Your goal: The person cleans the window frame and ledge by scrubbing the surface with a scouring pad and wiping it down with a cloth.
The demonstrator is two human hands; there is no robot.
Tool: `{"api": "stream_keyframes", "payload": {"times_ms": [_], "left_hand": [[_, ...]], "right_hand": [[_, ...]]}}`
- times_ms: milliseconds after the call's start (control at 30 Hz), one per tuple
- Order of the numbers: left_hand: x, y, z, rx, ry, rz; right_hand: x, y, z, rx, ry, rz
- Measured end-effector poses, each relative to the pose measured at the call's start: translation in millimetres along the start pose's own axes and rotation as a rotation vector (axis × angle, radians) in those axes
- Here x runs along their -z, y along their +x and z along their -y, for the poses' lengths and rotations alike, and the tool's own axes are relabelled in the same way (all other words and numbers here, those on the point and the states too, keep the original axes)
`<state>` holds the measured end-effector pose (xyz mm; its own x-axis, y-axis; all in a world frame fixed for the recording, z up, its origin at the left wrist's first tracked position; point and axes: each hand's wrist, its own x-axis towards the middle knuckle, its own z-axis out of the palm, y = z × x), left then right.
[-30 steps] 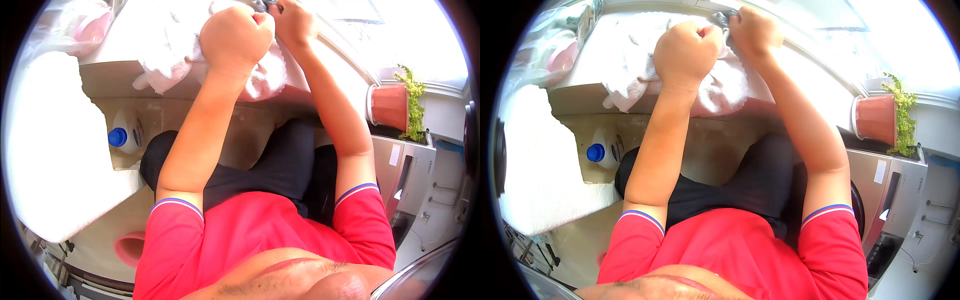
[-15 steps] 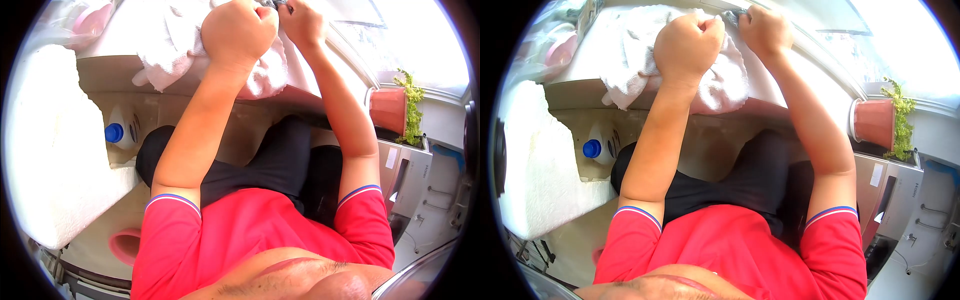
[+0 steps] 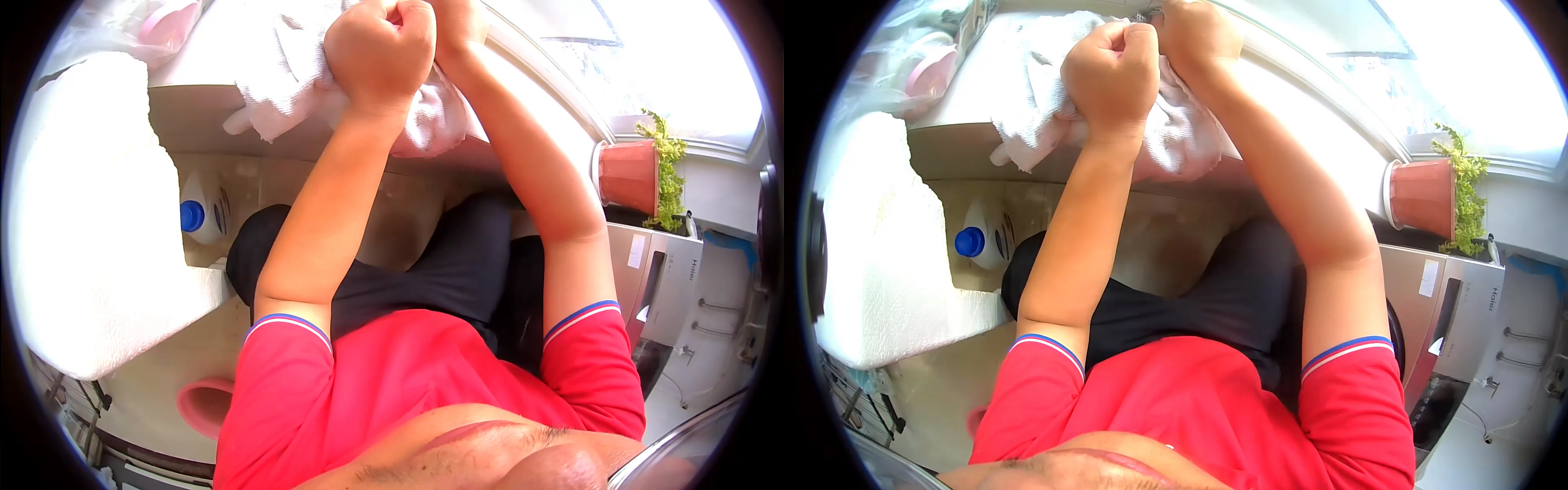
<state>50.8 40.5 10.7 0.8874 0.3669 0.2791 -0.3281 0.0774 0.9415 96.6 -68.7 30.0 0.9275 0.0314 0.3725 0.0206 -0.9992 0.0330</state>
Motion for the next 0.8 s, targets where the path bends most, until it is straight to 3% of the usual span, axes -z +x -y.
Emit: {"api": "stream_keyframes", "payload": {"times_ms": [100,133,233,367,500,600,700,800], "left_hand": [[3,2,7,-0.011,-0.008,-0.007],[3,-1,2,0.019,-0.032,0.0],[10,7,7,0.02,-0.025,0.035],[12,8,-1,0.036,-0.135,-0.014],[7,10,10,0.017,-0.13,-0.023],[8,13,6,0.004,-0.1,-0.008],[12,13,10,0.013,-0.133,0.022],[13,13,10,-0.013,-0.138,-0.002]], "right_hand": [[-17,24,10,-0.072,0.092,0.066],[-17,28,19,0.012,0.067,-0.02],[-11,33,31,-0.013,0.121,-0.019],[-14,4,7,0.006,-0.046,-0.226],[-30,-6,-34,0.027,-0.05,-0.164],[-35,18,0,0.063,-0.101,-0.116],[-14,7,10,-0.181,0.062,-0.086],[-33,-6,-15,-0.091,0.039,-0.256]]}}
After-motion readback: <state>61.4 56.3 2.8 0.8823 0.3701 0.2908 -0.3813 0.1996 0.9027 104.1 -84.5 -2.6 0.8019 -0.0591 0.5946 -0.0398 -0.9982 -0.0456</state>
